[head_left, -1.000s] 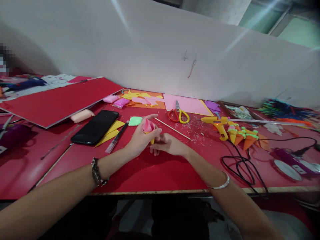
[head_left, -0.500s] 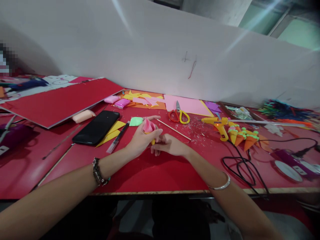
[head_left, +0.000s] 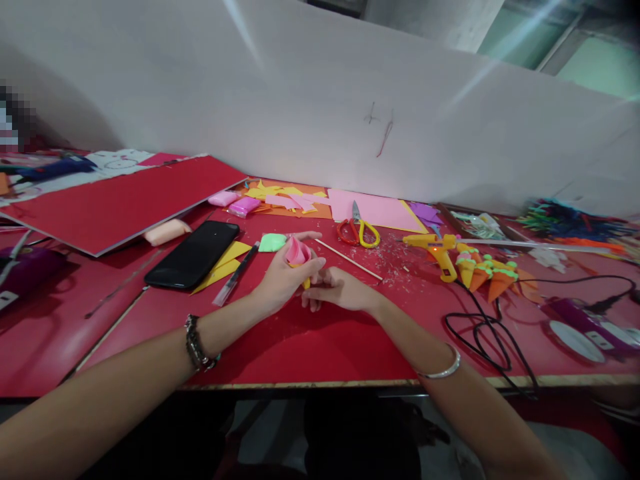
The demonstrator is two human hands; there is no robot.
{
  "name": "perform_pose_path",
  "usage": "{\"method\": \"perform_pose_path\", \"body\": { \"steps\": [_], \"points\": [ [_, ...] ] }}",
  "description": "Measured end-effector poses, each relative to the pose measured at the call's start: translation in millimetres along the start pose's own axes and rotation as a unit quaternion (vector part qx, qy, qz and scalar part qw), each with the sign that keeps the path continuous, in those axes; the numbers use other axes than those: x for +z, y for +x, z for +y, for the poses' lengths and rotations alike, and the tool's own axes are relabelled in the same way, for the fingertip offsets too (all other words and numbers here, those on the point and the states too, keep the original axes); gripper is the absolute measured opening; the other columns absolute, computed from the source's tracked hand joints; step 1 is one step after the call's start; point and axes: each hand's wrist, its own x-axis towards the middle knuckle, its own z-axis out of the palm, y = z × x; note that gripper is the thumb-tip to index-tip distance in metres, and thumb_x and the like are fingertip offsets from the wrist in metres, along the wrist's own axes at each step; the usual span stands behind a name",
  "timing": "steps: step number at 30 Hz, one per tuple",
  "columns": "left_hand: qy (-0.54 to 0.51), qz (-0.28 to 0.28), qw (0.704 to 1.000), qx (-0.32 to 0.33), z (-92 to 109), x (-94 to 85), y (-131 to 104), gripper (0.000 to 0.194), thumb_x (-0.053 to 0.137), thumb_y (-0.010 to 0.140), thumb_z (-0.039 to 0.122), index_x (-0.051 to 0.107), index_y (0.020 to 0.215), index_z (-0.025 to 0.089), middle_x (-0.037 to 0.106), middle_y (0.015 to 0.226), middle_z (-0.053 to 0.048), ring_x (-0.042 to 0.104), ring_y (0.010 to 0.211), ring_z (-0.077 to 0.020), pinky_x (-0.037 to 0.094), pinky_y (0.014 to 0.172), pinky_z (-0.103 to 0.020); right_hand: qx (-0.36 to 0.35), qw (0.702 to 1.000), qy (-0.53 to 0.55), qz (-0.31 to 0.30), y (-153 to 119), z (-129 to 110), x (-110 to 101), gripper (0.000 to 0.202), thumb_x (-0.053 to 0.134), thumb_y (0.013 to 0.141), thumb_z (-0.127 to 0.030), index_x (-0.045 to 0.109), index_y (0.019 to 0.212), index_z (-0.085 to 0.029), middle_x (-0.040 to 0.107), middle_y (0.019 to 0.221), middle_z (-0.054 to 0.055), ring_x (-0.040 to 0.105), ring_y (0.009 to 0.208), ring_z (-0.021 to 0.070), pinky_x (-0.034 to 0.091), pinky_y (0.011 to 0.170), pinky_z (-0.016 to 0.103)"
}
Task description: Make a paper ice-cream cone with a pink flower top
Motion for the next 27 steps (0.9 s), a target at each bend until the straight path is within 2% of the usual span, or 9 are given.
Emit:
{"method": "perform_pose_path", "body": {
  "steps": [4,7,10,13,15,18,20,24,27],
  "points": [
    [0.021,-0.012,1.000,0.017,-2,-1.3,1,0.041,0.059,0.071,0.025,0.043,0.109,0.023,0.049,0.067,0.005,0.046,0.048,-0.0048,0.039,0.043,-0.015,-0.006,1.000,0.003,-0.003,-1,-1,-1,0.026,0.055,0.074,-0.038,0.055,0.072,-0.012,0.059,0.067,0.002,0.055,0.056,0.0069,0.046,0.056,0.020],
    [0.099,-0.062,0.992,0.058,-1,-14.3,9,0.054,0.060,0.068,0.029,0.038,0.117,0.023,0.055,0.095,-0.003,0.055,0.071,-0.0102,0.046,0.063,-0.022,0.002,1.000,0.008,-0.011,-3,-5,-1,0.027,0.054,0.075,-0.037,0.058,0.079,-0.011,0.061,0.070,0.003,0.056,0.057,0.0071,0.046,0.058,0.021],
    [0.247,-0.119,0.956,0.110,3,-42.8,24,0.075,0.063,0.062,0.039,0.029,0.127,0.024,0.039,0.128,-0.010,0.046,0.107,-0.0217,0.039,0.087,-0.032,0.022,0.999,0.041,-0.001,-6,-10,-2,0.027,0.055,0.075,-0.036,0.058,0.086,-0.011,0.063,0.074,0.004,0.057,0.057,0.0077,0.047,0.057,0.022],
    [0.439,-0.025,0.887,0.141,4,-74.4,37,0.076,0.054,0.067,0.050,0.024,0.131,0.021,0.022,0.139,-0.012,0.022,0.127,-0.0265,0.019,0.102,-0.042,0.060,0.996,0.041,0.057,-9,-12,-10,0.023,0.054,0.076,-0.033,0.057,0.085,-0.011,0.064,0.068,0.005,0.059,0.054,0.0082,0.047,0.052,0.020],
    [0.587,0.025,0.800,0.119,1,-89.4,42,0.080,0.055,0.063,0.055,0.029,0.130,0.020,0.024,0.139,-0.012,0.017,0.128,-0.0295,0.002,0.103,-0.048,0.103,0.989,0.013,0.101,-13,-13,-18,0.022,0.049,0.079,-0.032,0.057,0.080,-0.012,0.064,0.060,0.004,0.059,0.049,0.0088,0.044,0.047,0.018],
    [0.692,-0.008,0.720,0.057,-6,-99.8,45,0.082,0.051,0.063,0.060,0.030,0.129,0.017,0.032,0.135,-0.015,0.023,0.126,-0.0312,-0.005,0.101,-0.050,0.161,0.976,-0.036,0.145,-17,-12,-31,0.024,0.042,0.082,-0.029,0.055,0.072,-0.012,0.062,0.052,0.003,0.058,0.043,0.0090,0.040,0.041,0.017],
    [0.712,-0.035,0.700,0.036,-10,-101.5,46,0.078,0.046,0.066,0.062,0.035,0.127,0.015,0.041,0.129,-0.017,0.032,0.121,-0.0313,-0.005,0.099,-0.052,0.175,0.967,-0.068,0.174,-19,-8,-38,0.024,0.041,0.082,-0.027,0.052,0.067,-0.013,0.061,0.050,0.002,0.056,0.041,0.0082,0.038,0.040,0.016],
    [0.722,-0.027,0.687,0.075,-9,-100.3,47,0.066,0.045,0.069,0.058,0.045,0.119,0.016,0.051,0.119,-0.015,0.044,0.110,-0.0302,0.000,0.100,-0.050,0.152,0.950,-0.157,0.224,-19,1,-46,0.026,0.038,0.083,-0.028,0.049,0.063,-0.015,0.058,0.048,0.001,0.053,0.039,0.0073,0.036,0.040,0.017],
    [0.726,-0.020,0.680,0.101,-4,-98.6,46,0.059,0.050,0.066,0.055,0.053,0.110,0.016,0.058,0.107,-0.014,0.049,0.102,-0.0300,0.011,0.099,-0.049,0.118,0.900,-0.302,0.290,-20,4,-49,0.027,0.040,0.081,-0.030,0.051,0.061,-0.016,0.057,0.049,0.000,0.052,0.043,0.0079,0.035,0.045,0.019]
  ]
}}
